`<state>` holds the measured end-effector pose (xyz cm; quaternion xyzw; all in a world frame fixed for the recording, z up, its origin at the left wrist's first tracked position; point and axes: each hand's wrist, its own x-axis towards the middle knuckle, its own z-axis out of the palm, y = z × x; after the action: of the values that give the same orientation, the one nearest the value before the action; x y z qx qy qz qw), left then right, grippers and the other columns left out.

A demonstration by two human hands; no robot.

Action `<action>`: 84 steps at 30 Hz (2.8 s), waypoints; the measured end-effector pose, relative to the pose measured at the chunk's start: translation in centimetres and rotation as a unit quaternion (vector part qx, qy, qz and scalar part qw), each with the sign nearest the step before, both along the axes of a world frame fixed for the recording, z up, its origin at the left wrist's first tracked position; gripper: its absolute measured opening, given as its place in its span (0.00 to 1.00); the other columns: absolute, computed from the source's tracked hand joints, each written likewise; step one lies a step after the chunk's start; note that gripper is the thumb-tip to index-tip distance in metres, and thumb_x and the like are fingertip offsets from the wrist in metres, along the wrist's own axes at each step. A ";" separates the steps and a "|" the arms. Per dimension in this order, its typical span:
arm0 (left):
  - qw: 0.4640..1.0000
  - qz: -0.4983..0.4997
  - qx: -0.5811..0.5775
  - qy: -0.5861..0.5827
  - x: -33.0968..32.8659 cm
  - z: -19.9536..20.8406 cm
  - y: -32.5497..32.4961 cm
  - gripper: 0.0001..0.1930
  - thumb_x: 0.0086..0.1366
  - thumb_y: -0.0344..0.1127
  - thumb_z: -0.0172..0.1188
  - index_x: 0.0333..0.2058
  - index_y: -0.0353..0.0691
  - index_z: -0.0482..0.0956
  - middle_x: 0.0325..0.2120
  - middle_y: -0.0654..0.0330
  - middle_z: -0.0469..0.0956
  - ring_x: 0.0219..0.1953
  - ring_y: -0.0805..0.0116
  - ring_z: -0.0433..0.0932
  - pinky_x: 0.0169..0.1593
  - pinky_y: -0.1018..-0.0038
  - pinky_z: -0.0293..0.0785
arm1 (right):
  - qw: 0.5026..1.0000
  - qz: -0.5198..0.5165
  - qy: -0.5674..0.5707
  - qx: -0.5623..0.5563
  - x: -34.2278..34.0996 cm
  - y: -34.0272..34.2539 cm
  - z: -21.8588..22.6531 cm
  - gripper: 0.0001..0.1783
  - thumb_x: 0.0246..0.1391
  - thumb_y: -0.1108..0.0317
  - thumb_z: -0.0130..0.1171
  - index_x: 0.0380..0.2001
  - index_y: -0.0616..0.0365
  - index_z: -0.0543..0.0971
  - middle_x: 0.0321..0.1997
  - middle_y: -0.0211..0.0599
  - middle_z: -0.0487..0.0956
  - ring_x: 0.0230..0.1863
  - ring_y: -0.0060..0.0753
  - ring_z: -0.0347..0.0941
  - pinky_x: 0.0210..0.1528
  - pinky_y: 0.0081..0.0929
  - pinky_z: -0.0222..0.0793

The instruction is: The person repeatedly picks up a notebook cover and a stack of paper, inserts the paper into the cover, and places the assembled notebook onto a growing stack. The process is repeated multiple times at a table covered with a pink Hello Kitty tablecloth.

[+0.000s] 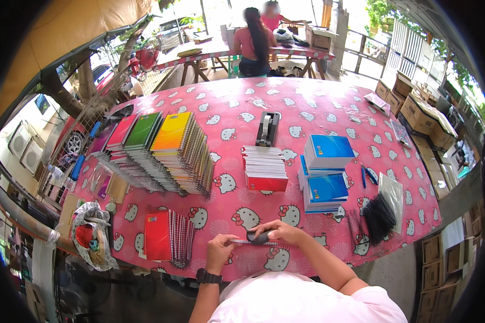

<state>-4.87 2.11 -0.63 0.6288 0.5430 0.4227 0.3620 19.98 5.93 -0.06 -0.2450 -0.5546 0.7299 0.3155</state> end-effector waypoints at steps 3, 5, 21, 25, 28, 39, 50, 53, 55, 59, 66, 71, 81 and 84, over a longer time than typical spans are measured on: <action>0.999 -0.016 -0.035 -0.002 0.2 0.4 -0.4 0.12 0.46 0.23 0.69 0.33 0.38 0.84 0.24 0.61 0.80 0.24 0.77 0.76 0.27 0.80 0.72 | 0.971 -0.018 -0.237 0.024 -0.1 0.7 1.4 0.23 0.46 0.53 0.63 0.41 0.60 0.81 0.57 0.44 0.72 0.53 0.35 0.69 0.56 0.32 0.62; 0.999 -0.021 -0.041 0.008 0.2 0.9 -0.2 0.13 0.46 0.22 0.69 0.34 0.38 0.84 0.25 0.60 0.80 0.24 0.77 0.76 0.27 0.81 0.72 | 0.990 -0.010 -0.142 -0.007 0.0 1.0 1.3 0.23 0.45 0.53 0.66 0.39 0.60 0.81 0.57 0.46 0.72 0.54 0.36 0.69 0.56 0.31 0.62; 0.997 -0.027 -0.052 -0.055 0.8 1.5 -0.3 0.13 0.49 0.23 0.67 0.37 0.38 0.84 0.25 0.60 0.81 0.22 0.79 0.74 0.27 0.81 0.71 | 0.773 -0.180 -0.361 0.489 -1.6 0.2 3.2 0.28 0.40 0.49 0.69 0.42 0.54 0.79 0.51 0.43 0.73 0.58 0.45 0.64 0.58 0.37 0.62; 0.996 -0.027 -0.078 -0.032 1.6 4.4 -0.5 0.10 0.52 0.23 0.66 0.36 0.34 0.83 0.25 0.61 0.82 0.24 0.82 0.75 0.27 0.84 0.71 | 0.859 -0.141 -0.299 0.392 -4.1 -2.2 5.1 0.12 0.45 0.71 0.64 0.35 0.58 0.77 0.41 0.41 0.75 0.46 0.44 0.70 0.46 0.33 0.68; 0.988 -0.031 -0.061 -0.142 1.2 3.8 0.0 0.08 0.54 0.23 0.65 0.35 0.32 0.82 0.25 0.60 0.81 0.26 0.80 0.77 0.29 0.83 0.73 | 0.872 -0.168 -0.269 0.372 -3.7 -2.5 5.3 0.11 0.47 0.73 0.62 0.36 0.60 0.77 0.38 0.42 0.76 0.41 0.46 0.72 0.43 0.34 0.70; 0.980 -0.022 -0.067 -0.186 0.8 4.7 -1.0 0.08 0.56 0.27 0.65 0.35 0.33 0.83 0.24 0.61 0.81 0.27 0.80 0.77 0.30 0.83 0.73 | 0.900 -0.223 -0.193 0.321 -5.7 -3.9 5.7 0.12 0.50 0.76 0.61 0.40 0.60 0.77 0.33 0.39 0.77 0.34 0.36 0.76 0.37 0.26 0.73; 0.981 0.013 -0.040 -0.192 1.3 5.0 -1.9 0.07 0.57 0.26 0.65 0.35 0.32 0.82 0.25 0.60 0.81 0.25 0.79 0.77 0.30 0.84 0.73 | 0.884 -0.241 -0.202 0.345 -6.4 -4.4 5.9 0.13 0.50 0.70 0.63 0.40 0.60 0.76 0.33 0.40 0.76 0.36 0.39 0.74 0.38 0.30 0.71; 0.985 0.005 -0.045 -0.164 1.6 5.6 -2.0 0.06 0.57 0.26 0.64 0.35 0.33 0.82 0.25 0.60 0.81 0.25 0.79 0.77 0.29 0.85 0.72 | 0.930 -0.238 -0.168 0.226 -6.1 -4.5 5.3 0.14 0.49 0.69 0.64 0.39 0.60 0.76 0.33 0.40 0.77 0.34 0.40 0.75 0.37 0.30 0.71; 0.986 0.003 -0.032 -0.161 1.7 5.4 -2.0 0.06 0.57 0.26 0.64 0.35 0.34 0.83 0.25 0.61 0.81 0.26 0.80 0.77 0.29 0.85 0.72 | 0.917 -0.234 -0.181 0.268 -5.9 -4.3 5.1 0.14 0.49 0.68 0.65 0.39 0.60 0.76 0.32 0.41 0.78 0.33 0.39 0.75 0.36 0.29 0.71; 0.979 0.004 -0.042 -0.198 1.7 5.4 -2.6 0.06 0.57 0.25 0.63 0.35 0.34 0.82 0.24 0.61 0.81 0.25 0.80 0.77 0.28 0.84 0.72 | 0.898 -0.233 -0.179 0.328 -6.0 -4.6 5.4 0.14 0.48 0.67 0.66 0.36 0.61 0.76 0.30 0.41 0.76 0.31 0.38 0.73 0.33 0.28 0.70; 0.992 0.000 0.019 -0.122 2.1 5.5 -2.5 0.04 0.57 0.25 0.63 0.32 0.34 0.82 0.23 0.61 0.81 0.25 0.80 0.77 0.29 0.82 0.73 | 0.884 -0.212 -0.201 0.364 -5.6 -4.1 6.3 0.08 0.50 0.73 0.62 0.32 0.64 0.76 0.28 0.39 0.73 0.26 0.32 0.69 0.29 0.25 0.65; 0.994 0.051 0.051 -0.078 2.5 5.9 -2.7 0.06 0.57 0.31 0.66 0.32 0.37 0.80 0.27 0.62 0.80 0.31 0.77 0.78 0.33 0.80 0.73 | 0.870 -0.200 -0.242 0.380 -5.9 -4.5 6.7 0.05 0.55 0.74 0.55 0.35 0.62 0.75 0.30 0.44 0.74 0.31 0.45 0.72 0.33 0.33 0.68; 0.943 0.267 0.115 -0.163 -4.0 11.1 -3.1 0.08 0.63 0.36 0.60 0.36 0.37 0.79 0.29 0.65 0.76 0.28 0.78 0.71 0.33 0.78 0.70 | 0.889 -0.344 -0.121 0.279 -5.6 -2.8 7.5 0.23 0.58 0.57 0.57 0.52 0.58 0.72 0.54 0.39 0.74 0.57 0.37 0.66 0.51 0.36 0.67; 0.881 0.395 0.188 -0.180 -9.3 12.9 -3.6 0.12 0.65 0.34 0.59 0.44 0.36 0.75 0.27 0.65 0.74 0.26 0.81 0.71 0.27 0.83 0.70 | 0.891 -0.322 -0.233 0.221 -1.9 -1.2 5.4 0.21 0.57 0.59 0.57 0.51 0.57 0.73 0.53 0.40 0.74 0.56 0.38 0.67 0.51 0.35 0.67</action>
<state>-14.14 -1.51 12.31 0.3318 0.5824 0.7304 0.1315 18.11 4.72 5.39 -0.4970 -0.6499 0.3691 0.4409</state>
